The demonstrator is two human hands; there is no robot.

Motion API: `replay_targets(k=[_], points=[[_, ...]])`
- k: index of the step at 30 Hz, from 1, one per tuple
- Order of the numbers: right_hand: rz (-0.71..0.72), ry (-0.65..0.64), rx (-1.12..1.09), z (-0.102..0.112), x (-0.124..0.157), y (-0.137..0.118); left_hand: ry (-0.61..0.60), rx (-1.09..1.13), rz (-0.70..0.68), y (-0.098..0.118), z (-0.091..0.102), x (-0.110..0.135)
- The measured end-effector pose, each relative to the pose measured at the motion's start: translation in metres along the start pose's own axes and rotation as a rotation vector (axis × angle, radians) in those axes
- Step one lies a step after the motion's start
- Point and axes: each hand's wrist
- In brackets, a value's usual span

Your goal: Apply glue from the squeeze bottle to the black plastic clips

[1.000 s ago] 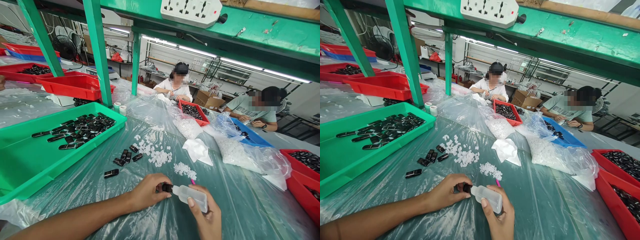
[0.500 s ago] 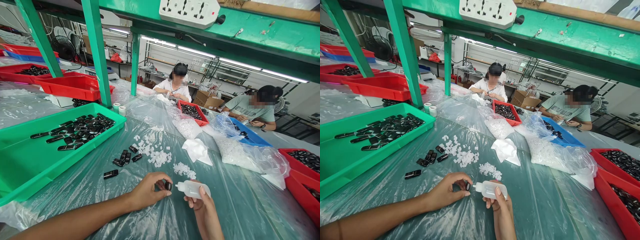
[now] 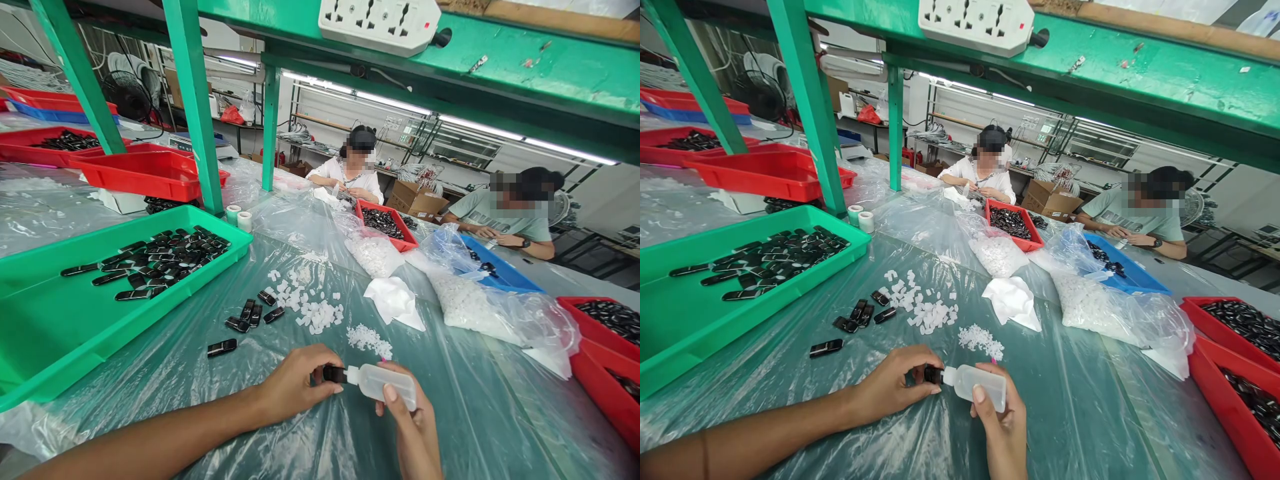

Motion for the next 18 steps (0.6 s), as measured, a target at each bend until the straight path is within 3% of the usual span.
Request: replay_targets(k=[10,18], points=[[0.153,0.067,0.165,-0.0055,0.0108,-0.0060,0.005,-0.052,0.003,-0.0020,-0.0010,-0.0006],[0.081,0.030,0.101,-0.0027,0.0074,-0.0046,0.020,-0.053,0.032,-0.0016,-0.0028,0.0003]])
Point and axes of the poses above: each hand's wrist, its own x-axis away from the middle knuckle, its own z-axis out of the back of the hand, y = z × x, and after that the axes turned 3 degrees about z, right-handed
